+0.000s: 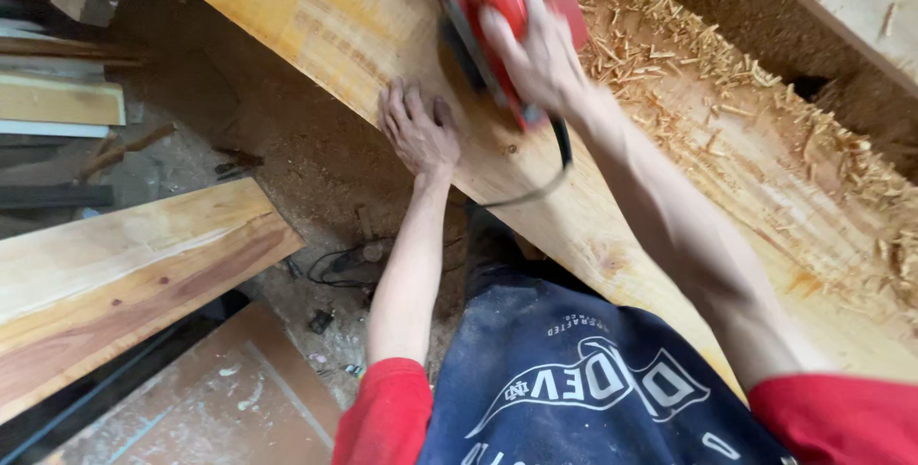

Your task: The person uses a red electric sander to smooth the surface of a long wooden plank. They move the sander back and forth along the plank while guiding it with their left hand. Wood shavings accumulate on the plank as the sanding progresses.

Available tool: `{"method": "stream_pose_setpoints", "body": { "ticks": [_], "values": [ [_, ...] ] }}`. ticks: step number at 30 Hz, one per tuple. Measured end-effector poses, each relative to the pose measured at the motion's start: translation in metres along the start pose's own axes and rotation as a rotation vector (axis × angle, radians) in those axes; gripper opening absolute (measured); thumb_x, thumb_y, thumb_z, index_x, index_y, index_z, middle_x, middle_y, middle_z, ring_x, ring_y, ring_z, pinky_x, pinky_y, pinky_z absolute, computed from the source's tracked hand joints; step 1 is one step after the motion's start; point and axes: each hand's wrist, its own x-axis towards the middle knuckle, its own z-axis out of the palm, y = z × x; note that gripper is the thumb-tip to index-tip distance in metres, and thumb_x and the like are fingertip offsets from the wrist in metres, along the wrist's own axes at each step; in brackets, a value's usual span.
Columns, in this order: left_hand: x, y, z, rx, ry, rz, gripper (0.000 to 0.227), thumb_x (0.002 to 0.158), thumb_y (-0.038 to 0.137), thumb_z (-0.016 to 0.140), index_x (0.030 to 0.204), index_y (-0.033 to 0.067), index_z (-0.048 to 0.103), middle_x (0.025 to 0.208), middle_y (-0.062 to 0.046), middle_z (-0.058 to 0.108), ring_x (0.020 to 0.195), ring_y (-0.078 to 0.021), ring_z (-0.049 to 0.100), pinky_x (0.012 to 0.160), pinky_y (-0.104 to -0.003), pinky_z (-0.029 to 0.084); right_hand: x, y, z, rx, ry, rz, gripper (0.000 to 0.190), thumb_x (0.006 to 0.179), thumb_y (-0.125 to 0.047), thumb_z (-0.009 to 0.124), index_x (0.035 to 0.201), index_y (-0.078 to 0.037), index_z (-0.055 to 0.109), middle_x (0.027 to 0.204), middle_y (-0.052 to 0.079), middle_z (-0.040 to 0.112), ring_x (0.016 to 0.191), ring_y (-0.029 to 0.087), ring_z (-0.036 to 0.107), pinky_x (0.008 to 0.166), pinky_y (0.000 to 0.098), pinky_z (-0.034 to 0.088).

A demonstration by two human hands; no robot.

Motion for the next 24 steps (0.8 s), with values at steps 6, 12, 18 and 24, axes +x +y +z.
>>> {"method": "stream_pose_setpoints", "body": {
  "ticks": [6, 12, 18, 24],
  "values": [
    [-0.004, 0.000, 0.002, -0.057, 0.025, -0.018, 0.048, 0.097, 0.026, 0.064, 0.140, 0.0072, 0.056, 0.152, -0.016, 0.048, 0.146, -0.0414, 0.040, 0.124, -0.055, 0.029, -0.207, -0.029, -0.045, -0.042, -0.116, 0.105, 0.064, 0.100, -0.037, 0.065, 0.152, -0.005, 0.047, 0.126, 0.023, 0.068, 0.116, 0.039, 0.068, 0.098, 0.0471, 0.053],
    [-0.010, 0.001, 0.004, -0.214, 0.121, -0.066, 0.045, 0.102, 0.022, 0.054, 0.143, 0.0025, 0.052, 0.150, -0.020, 0.051, 0.145, -0.0403, 0.044, 0.123, -0.053, 0.033, -0.244, -0.037, -0.047, -0.031, -0.153, 0.485, 0.066, 0.091, -0.038, 0.067, 0.149, -0.011, 0.051, 0.100, 0.020, 0.076, 0.089, 0.035, 0.075, 0.082, 0.0427, 0.058],
    [-0.011, 0.003, 0.000, -0.304, 0.173, -0.105, 0.046, 0.107, 0.020, 0.050, 0.149, 0.0012, 0.044, 0.151, -0.022, 0.051, 0.144, -0.0419, 0.047, 0.122, -0.054, 0.038, -0.088, -0.014, 0.017, -0.028, -0.052, 0.145, 0.057, 0.096, -0.038, 0.066, 0.140, -0.005, 0.055, 0.108, 0.025, 0.073, 0.102, 0.040, 0.074, 0.087, 0.0467, 0.058],
    [-0.007, 0.007, -0.006, -0.312, 0.113, -0.163, 0.048, 0.098, 0.024, 0.060, 0.141, 0.0031, 0.051, 0.148, -0.021, 0.053, 0.140, -0.0425, 0.049, 0.119, -0.055, 0.038, 0.140, -0.011, 0.104, -0.152, 0.067, -0.083, 0.046, 0.103, -0.044, 0.063, 0.121, -0.001, 0.062, 0.098, 0.029, 0.072, 0.093, 0.049, 0.069, 0.082, 0.0527, 0.054]
  ]
}}
